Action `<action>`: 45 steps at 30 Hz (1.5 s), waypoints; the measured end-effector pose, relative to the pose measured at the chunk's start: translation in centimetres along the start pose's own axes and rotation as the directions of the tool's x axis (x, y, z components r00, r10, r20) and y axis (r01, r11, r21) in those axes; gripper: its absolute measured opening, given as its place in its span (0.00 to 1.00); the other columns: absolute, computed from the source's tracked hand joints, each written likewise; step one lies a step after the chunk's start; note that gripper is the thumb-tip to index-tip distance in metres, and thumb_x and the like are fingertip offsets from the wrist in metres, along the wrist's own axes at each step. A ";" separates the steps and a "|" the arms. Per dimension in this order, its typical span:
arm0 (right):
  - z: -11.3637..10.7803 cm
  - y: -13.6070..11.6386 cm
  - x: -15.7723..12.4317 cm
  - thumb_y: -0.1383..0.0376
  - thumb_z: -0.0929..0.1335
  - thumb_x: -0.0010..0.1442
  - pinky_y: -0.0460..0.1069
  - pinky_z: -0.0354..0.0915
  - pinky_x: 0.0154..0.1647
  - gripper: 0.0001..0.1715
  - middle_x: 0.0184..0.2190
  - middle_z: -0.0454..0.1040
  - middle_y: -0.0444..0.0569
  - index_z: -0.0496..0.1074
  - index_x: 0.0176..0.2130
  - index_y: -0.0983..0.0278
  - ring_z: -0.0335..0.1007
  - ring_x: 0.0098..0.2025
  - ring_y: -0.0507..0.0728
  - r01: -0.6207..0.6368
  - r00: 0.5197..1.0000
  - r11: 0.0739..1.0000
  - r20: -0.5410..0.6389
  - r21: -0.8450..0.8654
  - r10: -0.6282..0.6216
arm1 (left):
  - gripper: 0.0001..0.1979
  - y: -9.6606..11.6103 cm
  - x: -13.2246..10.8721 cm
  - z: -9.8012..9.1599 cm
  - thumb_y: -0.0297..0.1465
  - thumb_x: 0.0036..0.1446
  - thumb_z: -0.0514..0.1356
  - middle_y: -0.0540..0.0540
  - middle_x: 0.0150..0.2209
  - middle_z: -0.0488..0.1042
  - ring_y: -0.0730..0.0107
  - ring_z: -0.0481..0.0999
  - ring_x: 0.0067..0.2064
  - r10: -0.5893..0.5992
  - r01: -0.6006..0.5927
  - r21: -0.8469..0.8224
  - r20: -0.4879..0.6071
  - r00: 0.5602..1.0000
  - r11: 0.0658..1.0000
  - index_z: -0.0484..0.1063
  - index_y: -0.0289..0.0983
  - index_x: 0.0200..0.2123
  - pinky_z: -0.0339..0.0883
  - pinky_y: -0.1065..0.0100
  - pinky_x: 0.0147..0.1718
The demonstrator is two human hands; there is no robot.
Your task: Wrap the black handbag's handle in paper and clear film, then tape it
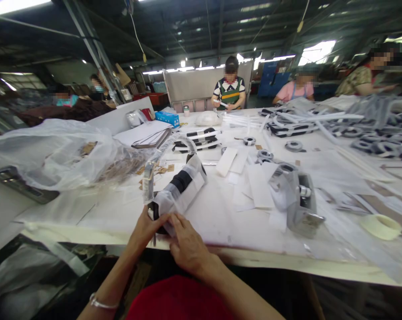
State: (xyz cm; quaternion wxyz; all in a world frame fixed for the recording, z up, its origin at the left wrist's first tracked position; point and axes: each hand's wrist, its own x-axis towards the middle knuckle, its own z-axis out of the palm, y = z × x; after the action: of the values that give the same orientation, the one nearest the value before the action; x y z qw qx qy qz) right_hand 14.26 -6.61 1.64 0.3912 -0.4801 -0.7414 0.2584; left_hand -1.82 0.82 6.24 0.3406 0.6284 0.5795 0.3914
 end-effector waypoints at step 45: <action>-8.3 9.9 -3.1 0.47 0.65 0.56 0.62 0.65 0.57 0.30 0.50 0.77 0.55 0.73 0.50 0.63 0.73 0.50 0.65 -0.474 0.557 0.854 -0.679 0.212 0.478 | 0.31 -4.5 0.9 -4.3 0.39 0.35 0.76 0.41 0.34 0.81 0.62 0.79 0.32 -0.212 0.404 -0.571 0.374 0.903 0.715 0.76 0.30 0.42 0.74 0.66 0.33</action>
State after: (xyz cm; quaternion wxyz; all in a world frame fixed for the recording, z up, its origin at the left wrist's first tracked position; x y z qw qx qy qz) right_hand 26.94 -5.40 -2.21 0.5624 -0.7223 -0.3734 0.1504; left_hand -7.66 2.04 4.38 0.6724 0.4179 0.4551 0.4076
